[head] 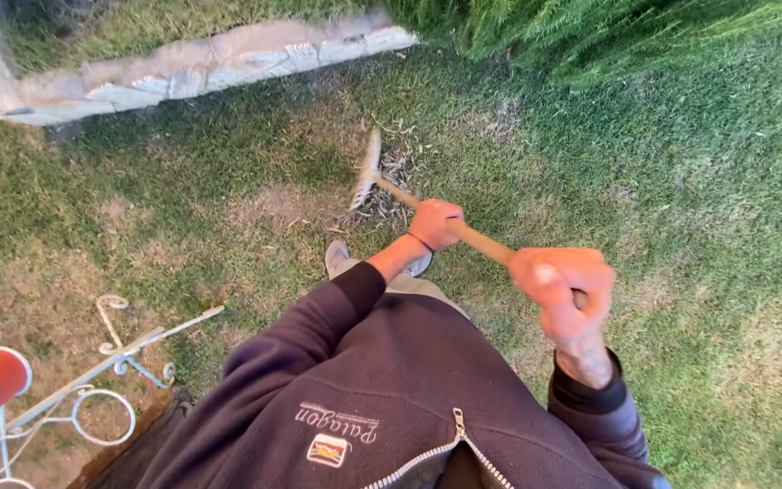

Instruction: The recorder is raking leaves and debris from a grassy area into piles in a backyard environment.

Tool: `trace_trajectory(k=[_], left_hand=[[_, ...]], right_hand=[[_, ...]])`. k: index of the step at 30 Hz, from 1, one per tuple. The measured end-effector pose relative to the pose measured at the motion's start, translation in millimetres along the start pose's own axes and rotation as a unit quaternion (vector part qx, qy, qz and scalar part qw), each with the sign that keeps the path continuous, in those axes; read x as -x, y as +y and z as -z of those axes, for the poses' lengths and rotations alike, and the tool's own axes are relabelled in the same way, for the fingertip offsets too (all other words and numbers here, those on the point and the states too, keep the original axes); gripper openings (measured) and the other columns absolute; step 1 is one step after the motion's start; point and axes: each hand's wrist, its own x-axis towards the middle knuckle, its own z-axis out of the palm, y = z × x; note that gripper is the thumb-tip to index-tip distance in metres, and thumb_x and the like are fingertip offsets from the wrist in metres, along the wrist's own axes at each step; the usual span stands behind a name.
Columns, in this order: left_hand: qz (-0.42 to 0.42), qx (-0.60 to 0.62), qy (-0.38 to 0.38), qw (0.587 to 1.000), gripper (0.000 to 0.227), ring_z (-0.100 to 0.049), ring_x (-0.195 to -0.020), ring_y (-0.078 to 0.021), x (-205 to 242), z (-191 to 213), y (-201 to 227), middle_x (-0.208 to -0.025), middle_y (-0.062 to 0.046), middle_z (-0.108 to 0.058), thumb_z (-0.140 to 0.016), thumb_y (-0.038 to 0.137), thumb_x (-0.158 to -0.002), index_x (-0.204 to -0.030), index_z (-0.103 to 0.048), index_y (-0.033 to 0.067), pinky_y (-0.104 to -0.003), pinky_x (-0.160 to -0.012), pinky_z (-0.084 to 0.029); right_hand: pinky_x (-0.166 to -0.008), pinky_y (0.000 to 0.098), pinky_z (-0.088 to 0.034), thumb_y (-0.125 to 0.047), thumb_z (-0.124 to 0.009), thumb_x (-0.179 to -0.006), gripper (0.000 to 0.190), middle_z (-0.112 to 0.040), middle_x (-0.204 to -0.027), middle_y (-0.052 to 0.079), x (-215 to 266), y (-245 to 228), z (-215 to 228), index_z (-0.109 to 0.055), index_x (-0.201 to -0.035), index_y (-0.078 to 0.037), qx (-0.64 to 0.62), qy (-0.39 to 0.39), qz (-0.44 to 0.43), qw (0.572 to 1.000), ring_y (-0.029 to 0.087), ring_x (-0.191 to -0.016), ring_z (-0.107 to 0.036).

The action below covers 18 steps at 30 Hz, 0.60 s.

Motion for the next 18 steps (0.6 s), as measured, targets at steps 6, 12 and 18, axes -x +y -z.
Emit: trace_trajectory(k=[6, 12, 18], left_hand=[[-0.069, 0.075, -0.022, 0.995, 0.013, -0.058, -0.053, -0.0292, -29.6, 33.6, 78.9, -0.057, -0.003, -0.062, -0.071, 0.008, -0.060, -0.063, -0.059, 0.0139, -0.040, -0.055, -0.045], [-0.033, -0.082, 0.014, 0.996, 0.028, -0.064, -0.054, -0.0209, -12.0, 80.3, -67.7, -0.052, 0.008, -0.055, -0.075, 0.038, -0.065, -0.061, -0.049, 0.0275, -0.032, -0.062, -0.054], [-0.017, -0.113, -0.082, 0.990, 0.017, -0.068, -0.062, -0.0284, 3.3, 117.2, -170.7, -0.055, 0.002, -0.060, -0.071, 0.029, -0.063, -0.062, -0.055, 0.0239, -0.039, -0.067, -0.054]], right_hand=[[-0.041, 0.0285, -0.035, -0.005, -0.038, -0.082, 0.032, -0.036, -0.045, 0.000, -2.1, -55.4, 0.4, -0.032, -0.052, -0.015, 0.000, 0.094, -0.033, 0.995, 0.012, -0.038, -0.026], [-0.034, 0.0276, -0.034, -0.011, -0.051, -0.092, 0.035, -0.040, -0.042, 0.000, 1.0, 67.1, -26.3, -0.045, -0.057, -0.013, -0.023, 0.063, 0.098, 0.993, 0.006, -0.035, -0.032], [-0.031, 0.0307, -0.036, 0.004, -0.054, -0.086, 0.040, -0.041, -0.040, 0.000, 7.6, 168.8, -85.9, -0.047, -0.050, -0.012, -0.129, 0.096, 0.076, 0.984, 0.012, -0.032, -0.036]])
